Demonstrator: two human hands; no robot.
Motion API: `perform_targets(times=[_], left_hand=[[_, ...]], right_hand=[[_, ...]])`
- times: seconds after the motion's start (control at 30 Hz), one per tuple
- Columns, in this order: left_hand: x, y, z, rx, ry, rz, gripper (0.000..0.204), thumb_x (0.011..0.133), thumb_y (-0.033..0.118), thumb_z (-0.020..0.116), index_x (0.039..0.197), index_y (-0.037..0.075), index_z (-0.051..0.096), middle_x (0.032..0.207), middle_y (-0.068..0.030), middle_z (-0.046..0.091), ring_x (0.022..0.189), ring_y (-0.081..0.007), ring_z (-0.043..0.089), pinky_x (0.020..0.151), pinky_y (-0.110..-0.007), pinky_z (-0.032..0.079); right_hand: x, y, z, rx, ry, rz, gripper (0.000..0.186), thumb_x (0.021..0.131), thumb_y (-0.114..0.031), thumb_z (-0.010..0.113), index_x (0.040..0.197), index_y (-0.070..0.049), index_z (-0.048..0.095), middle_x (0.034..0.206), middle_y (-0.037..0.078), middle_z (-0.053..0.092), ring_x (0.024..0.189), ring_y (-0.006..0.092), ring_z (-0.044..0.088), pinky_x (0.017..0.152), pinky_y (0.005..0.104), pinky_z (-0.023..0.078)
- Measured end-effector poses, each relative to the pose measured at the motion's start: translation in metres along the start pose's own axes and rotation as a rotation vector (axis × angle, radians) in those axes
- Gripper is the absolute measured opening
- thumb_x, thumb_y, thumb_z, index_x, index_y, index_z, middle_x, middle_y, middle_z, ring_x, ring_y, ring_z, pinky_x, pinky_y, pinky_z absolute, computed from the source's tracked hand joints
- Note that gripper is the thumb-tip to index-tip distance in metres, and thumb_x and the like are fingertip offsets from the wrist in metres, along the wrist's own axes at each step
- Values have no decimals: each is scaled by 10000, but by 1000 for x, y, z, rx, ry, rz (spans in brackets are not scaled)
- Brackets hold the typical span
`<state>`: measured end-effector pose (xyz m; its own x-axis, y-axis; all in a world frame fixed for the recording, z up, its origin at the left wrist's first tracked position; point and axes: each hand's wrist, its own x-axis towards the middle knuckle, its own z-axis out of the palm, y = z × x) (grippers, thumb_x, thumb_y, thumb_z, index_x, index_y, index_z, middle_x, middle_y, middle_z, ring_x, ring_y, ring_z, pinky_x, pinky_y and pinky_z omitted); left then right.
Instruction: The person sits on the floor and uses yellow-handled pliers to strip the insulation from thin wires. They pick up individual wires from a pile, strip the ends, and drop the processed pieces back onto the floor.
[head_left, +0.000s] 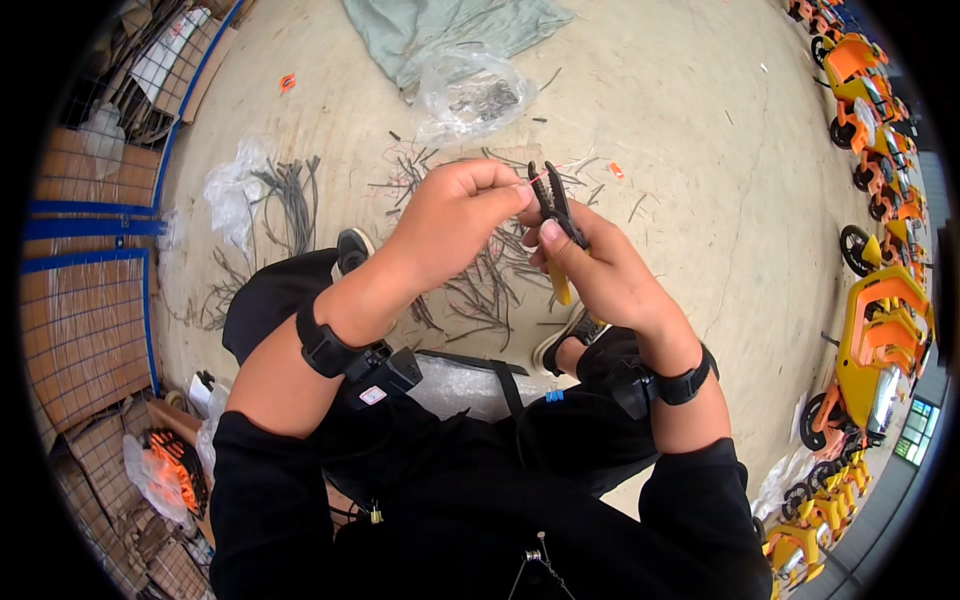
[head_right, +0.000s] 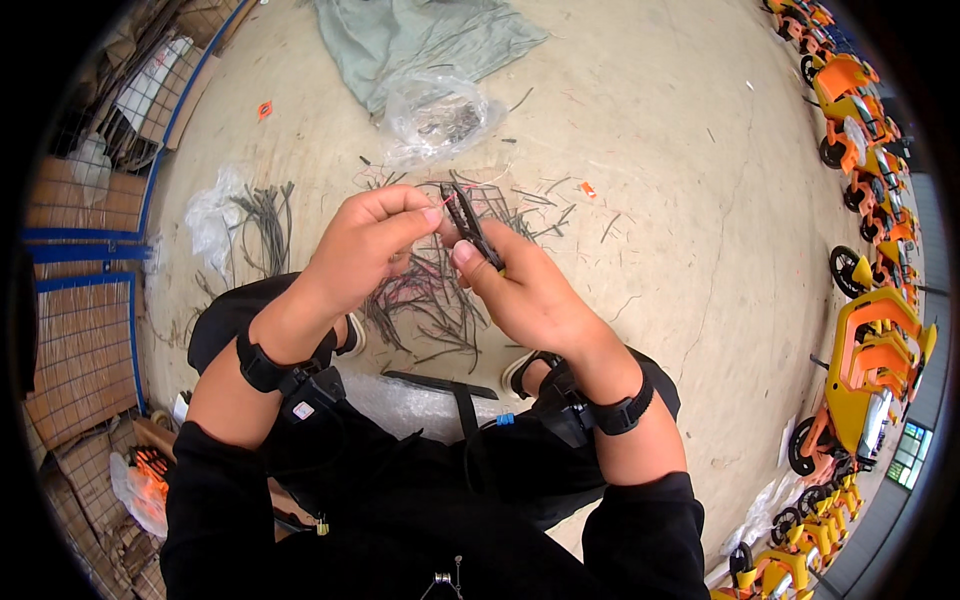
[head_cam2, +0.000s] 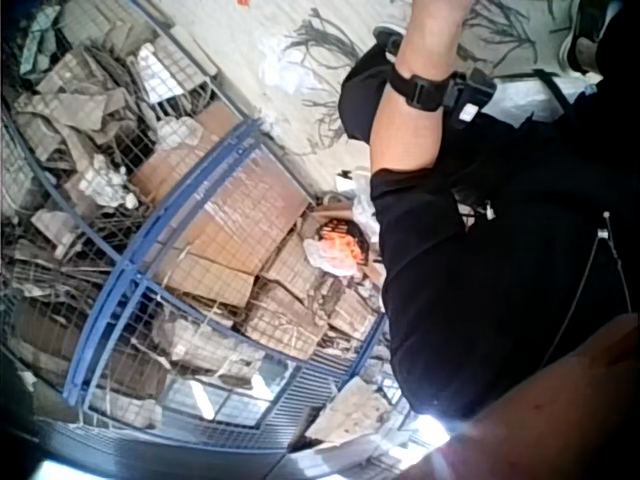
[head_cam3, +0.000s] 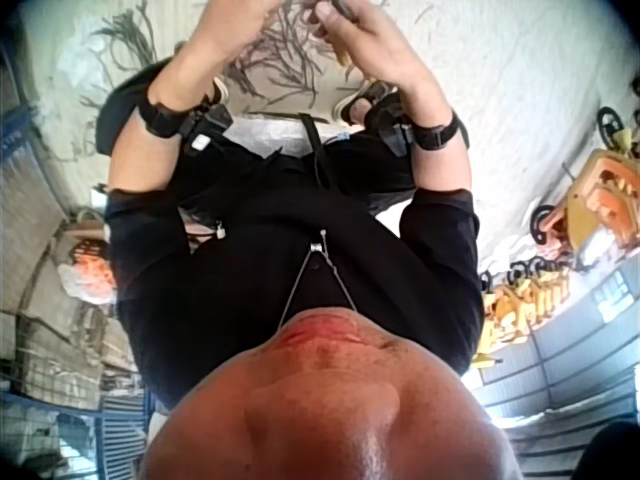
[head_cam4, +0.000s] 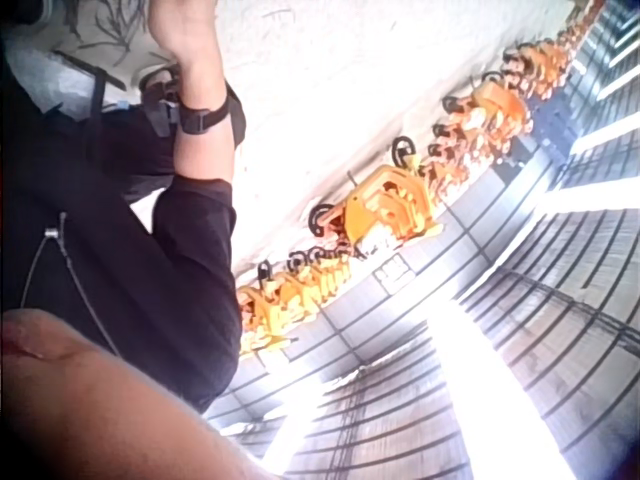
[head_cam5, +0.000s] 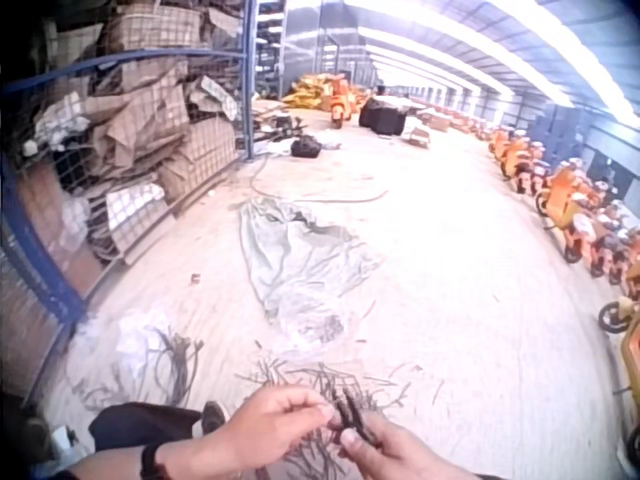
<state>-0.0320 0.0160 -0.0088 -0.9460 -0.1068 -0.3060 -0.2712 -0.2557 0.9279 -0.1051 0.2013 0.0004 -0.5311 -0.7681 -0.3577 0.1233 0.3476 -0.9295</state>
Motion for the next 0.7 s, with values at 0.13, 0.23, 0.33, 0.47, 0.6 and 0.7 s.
perform_targets(times=[0.13,0.23,0.33,0.47,0.6,0.7], left_hand=[[1,0,0,-16,-11,32,146,945,161,593,903,40,663,820,2,663,536,3,375,458,-191,273],[1,-1,-1,-4,-15,35,147,944,163,595,902,40,665,806,11,653,537,3,375,460,-190,273],[1,-1,-1,9,-14,32,150,942,164,598,902,36,666,802,15,646,541,2,380,464,-191,278],[1,2,1,8,-5,9,157,941,168,604,899,31,668,812,15,644,548,1,389,469,-193,287],[1,-2,-2,16,6,-13,159,945,172,608,914,26,663,836,-5,648,551,-13,402,468,-195,299],[-1,5,-3,-57,-36,-68,158,952,165,600,927,15,646,859,-35,647,551,-31,412,470,-195,310]], right_hand=[[0,0,0,0,2,1,350,1024,-263,507,1253,-5,567,932,24,589,841,108,523,781,281,465],[0,0,1,-14,4,7,350,1023,-267,507,1247,-5,568,910,24,587,820,105,523,756,275,462],[1,1,0,-68,19,35,343,1019,-278,516,1209,2,572,859,40,586,788,111,524,720,280,459],[1,2,-1,-203,77,22,318,1005,-281,536,1137,6,572,805,116,604,736,185,556,685,332,468],[-2,-9,5,-337,156,1,264,985,-235,559,1097,3,566,824,213,621,726,329,600,678,399,476],[-2,-9,6,-437,228,-105,216,970,-197,576,1056,1,565,845,241,617,756,386,603,675,418,474]])
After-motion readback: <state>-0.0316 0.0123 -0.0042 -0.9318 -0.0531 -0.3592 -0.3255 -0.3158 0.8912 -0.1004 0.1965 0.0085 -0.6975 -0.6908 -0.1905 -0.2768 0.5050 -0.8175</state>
